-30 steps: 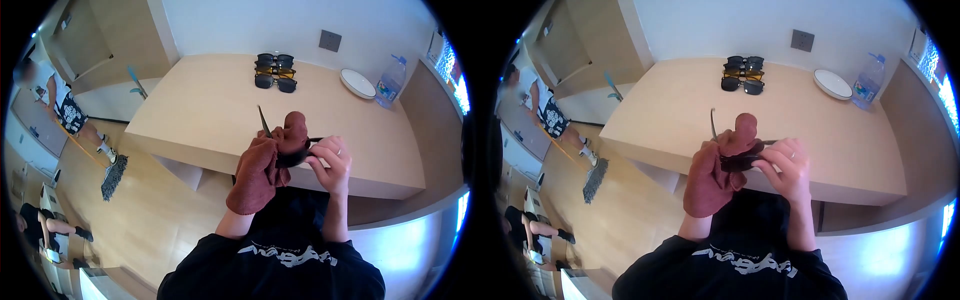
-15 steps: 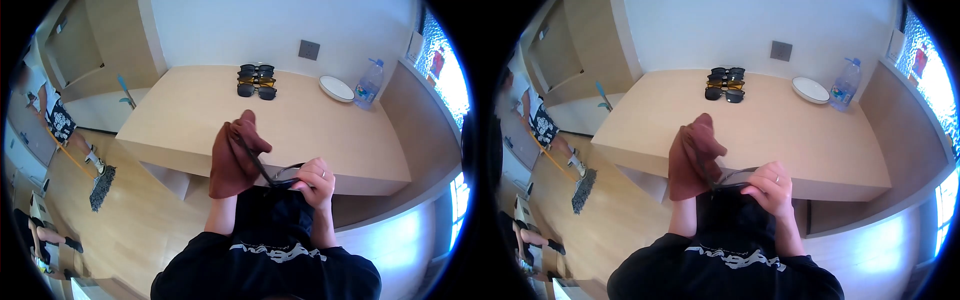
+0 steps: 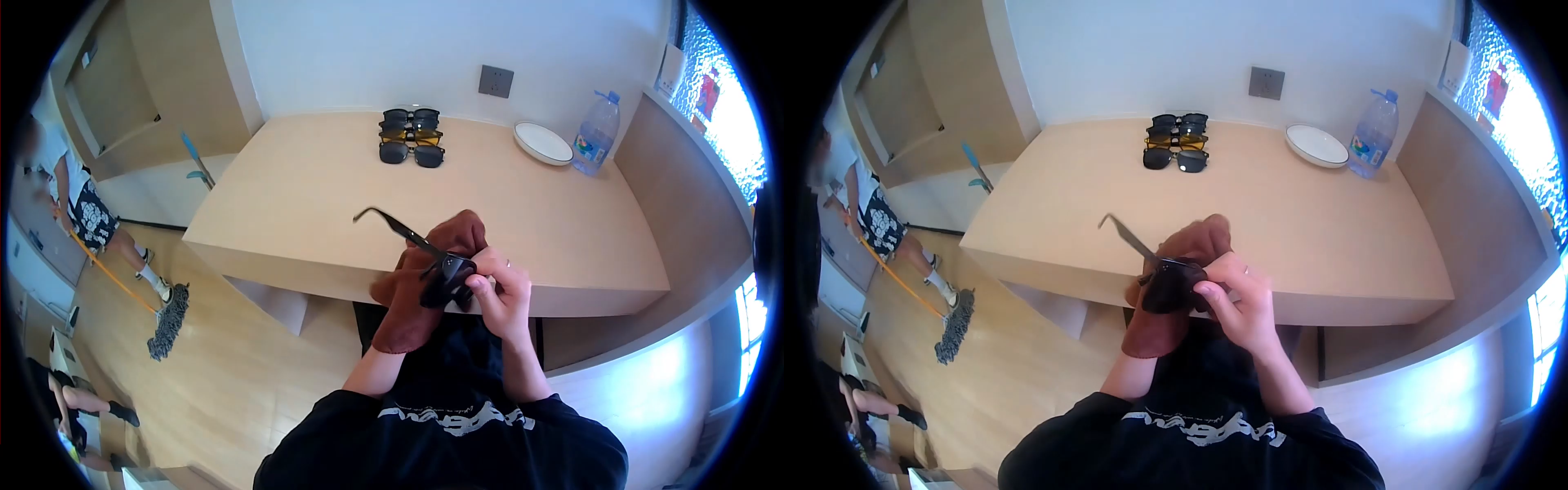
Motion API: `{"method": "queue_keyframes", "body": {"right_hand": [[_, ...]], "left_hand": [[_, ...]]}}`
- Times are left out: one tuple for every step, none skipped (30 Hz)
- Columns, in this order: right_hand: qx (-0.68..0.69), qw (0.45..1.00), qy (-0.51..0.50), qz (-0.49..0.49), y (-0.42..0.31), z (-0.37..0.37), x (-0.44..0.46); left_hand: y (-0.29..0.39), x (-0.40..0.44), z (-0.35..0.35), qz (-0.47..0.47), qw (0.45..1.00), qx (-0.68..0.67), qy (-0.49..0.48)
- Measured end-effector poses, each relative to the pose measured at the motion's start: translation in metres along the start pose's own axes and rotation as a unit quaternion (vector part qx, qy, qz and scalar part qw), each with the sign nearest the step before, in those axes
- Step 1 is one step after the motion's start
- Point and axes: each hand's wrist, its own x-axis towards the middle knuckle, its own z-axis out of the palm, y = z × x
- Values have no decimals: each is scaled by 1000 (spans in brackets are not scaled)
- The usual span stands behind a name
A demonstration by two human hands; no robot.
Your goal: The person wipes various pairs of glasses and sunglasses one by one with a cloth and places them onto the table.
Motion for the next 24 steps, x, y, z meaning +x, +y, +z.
{"method": "queue_keyframes", "body": {"right_hand": [[1,1000,3,-2,-1,2,3],[-13,999,-3,42,-3,3,5],[-25,996,-11,89,-5,5,5],[-38,992,9,116,-2,11,3],[-37,992,13,118,-3,15,2],[-16,993,18,112,-5,20,0],[5,994,23,105,-6,23,-2],[-37,998,30,49,-5,25,-4],[-35,998,33,48,-5,26,-5],[-10,999,31,-40,-5,27,-6],[15,991,28,-129,-6,28,-6],[9,980,16,-197,-7,33,-5],[5,970,1,-243,-11,39,-4],[-5,965,-3,-262,-13,46,-2],[-17,960,-9,-278,-15,52,1],[-19,956,-16,-292,-12,58,6],[-19,957,-13,-289,-13,60,9],[-32,957,-10,-289,-13,62,12],[-45,956,-7,-290,-12,63,15],[-53,959,-14,-276,-15,58,19],[-53,954,11,-294,-13,59,26],[-46,955,-8,-293,-11,56,27],[-39,956,-28,-291,-10,52,27],[-40,956,-27,-289,-10,52,23]], "left_hand": [[8,1,6,51,994,-92,-16],[-2,3,-5,152,987,54,26],[-1,2,-9,149,987,57,24],[9,2,-7,262,942,207,43],[16,4,-5,366,861,348,59],[18,5,-5,165,982,-12,90],[17,5,-7,164,983,-10,87],[16,7,-12,158,986,20,56],[15,10,-18,153,987,52,26],[8,21,-30,114,992,-36,-40],[-1,22,-32,115,992,-31,-42],[-13,22,-31,150,987,-41,-39],[-19,22,-32,182,981,-51,-37],[-17,20,-43,181,975,77,-99],[-17,14,-41,162,979,91,-85],[-19,10,-36,146,983,85,-71],[-21,5,-32,133,986,86,-59],[-21,-1,-29,122,987,91,-51],[-21,-7,-27,110,988,96,-44],[-21,-12,-25,101,989,100,-40],[-21,-14,-24,91,990,99,-34],[-20,-18,-22,88,991,99,-33],[-20,-20,-21,86,991,96,-28],[-20,-21,-19,88,992,91,-22]]}}
